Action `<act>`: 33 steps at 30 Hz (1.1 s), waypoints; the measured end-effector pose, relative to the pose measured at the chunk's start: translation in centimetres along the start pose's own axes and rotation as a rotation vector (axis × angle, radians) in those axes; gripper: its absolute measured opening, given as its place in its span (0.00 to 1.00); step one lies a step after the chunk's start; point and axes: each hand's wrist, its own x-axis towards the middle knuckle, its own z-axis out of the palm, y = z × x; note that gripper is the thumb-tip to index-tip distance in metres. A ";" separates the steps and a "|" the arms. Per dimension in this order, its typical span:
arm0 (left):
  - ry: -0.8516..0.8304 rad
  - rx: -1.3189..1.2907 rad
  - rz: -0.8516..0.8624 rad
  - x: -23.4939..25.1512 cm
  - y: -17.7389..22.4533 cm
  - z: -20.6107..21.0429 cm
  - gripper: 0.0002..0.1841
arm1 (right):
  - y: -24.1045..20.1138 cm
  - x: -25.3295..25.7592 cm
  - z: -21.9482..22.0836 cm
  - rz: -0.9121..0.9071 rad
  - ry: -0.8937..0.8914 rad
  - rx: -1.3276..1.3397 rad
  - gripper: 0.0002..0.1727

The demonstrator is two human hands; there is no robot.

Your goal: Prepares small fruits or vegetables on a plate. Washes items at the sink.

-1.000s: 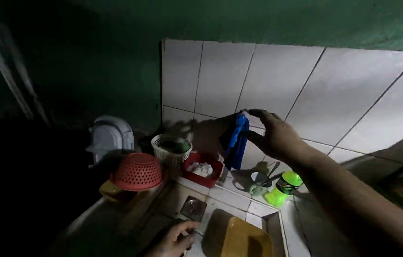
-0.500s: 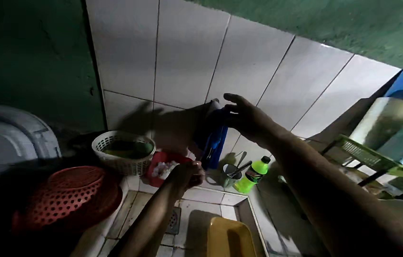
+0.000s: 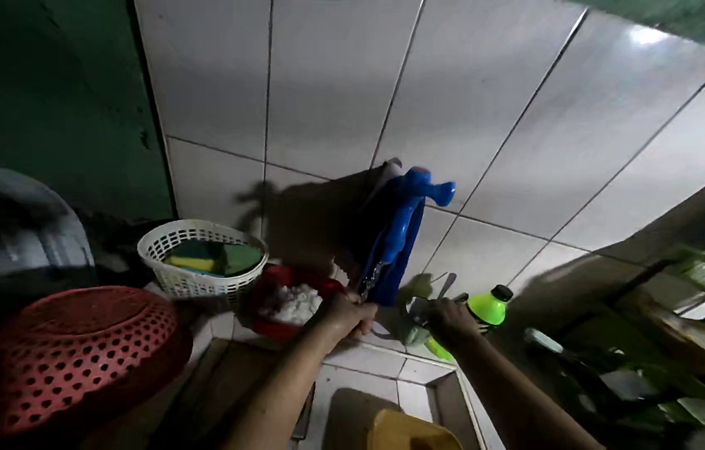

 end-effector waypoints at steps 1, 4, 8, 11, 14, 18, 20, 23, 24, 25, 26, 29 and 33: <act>-0.034 0.073 0.026 0.1 -0.2 0.0 0.11 | -0.4 0.6 0.4 0.036 -0.006 -0.020 0.17; -0.072 0.159 0.062 -0.4 -0.5 -0.1 0.12 | -0.4 3.4 1.9 0.102 -0.034 -0.130 0.17; -0.057 0.189 0.073 -1.6 -0.3 -0.3 0.16 | 0.0 5.0 1.7 0.090 -0.078 -0.246 0.16; -0.011 0.283 0.149 -1.7 -0.9 -0.7 0.20 | 0.0 5.2 1.3 0.064 -0.095 -0.297 0.15; 0.007 0.318 0.176 -1.4 -1.7 -1.3 0.20 | 0.9 6.0 2.1 0.010 -0.093 -0.347 0.15; -0.009 0.285 0.151 -1.4 -2.1 -1.5 0.17 | 2.0 6.5 2.5 -0.102 -0.074 -0.445 0.12; -0.022 0.255 0.140 -1.3 -2.2 -1.4 0.16 | 2.1 6.2 1.8 -0.137 -0.115 -0.473 0.14; -0.032 0.185 0.118 -1.1 -2.2 -1.2 0.14 | 2.6 6.0 0.8 -0.164 -0.120 -0.512 0.13; -0.032 0.163 0.114 -1.0 -2.3 -1.0 0.13 | 3.1 6.0 0.5 -0.177 -0.071 -0.503 0.12; -0.034 0.142 0.104 -0.9 -2.3 -1.0 0.13 | 3.6 5.9 0.1 -0.199 -0.009 -0.491 0.11; -0.036 0.115 0.086 -0.7 -2.3 -0.9 0.13 | 4.1 5.7 -0.4 -0.236 0.066 -0.481 0.09; -0.059 0.008 0.028 -0.4 -2.3 -0.7 0.15 | 4.5 4.1 -2.9 -0.247 0.109 -0.557 0.09; -0.083 -0.050 -0.018 -0.6 -1.3 -0.3 0.11 | 3.7 1.5 -5.5 -0.169 0.110 -0.518 0.11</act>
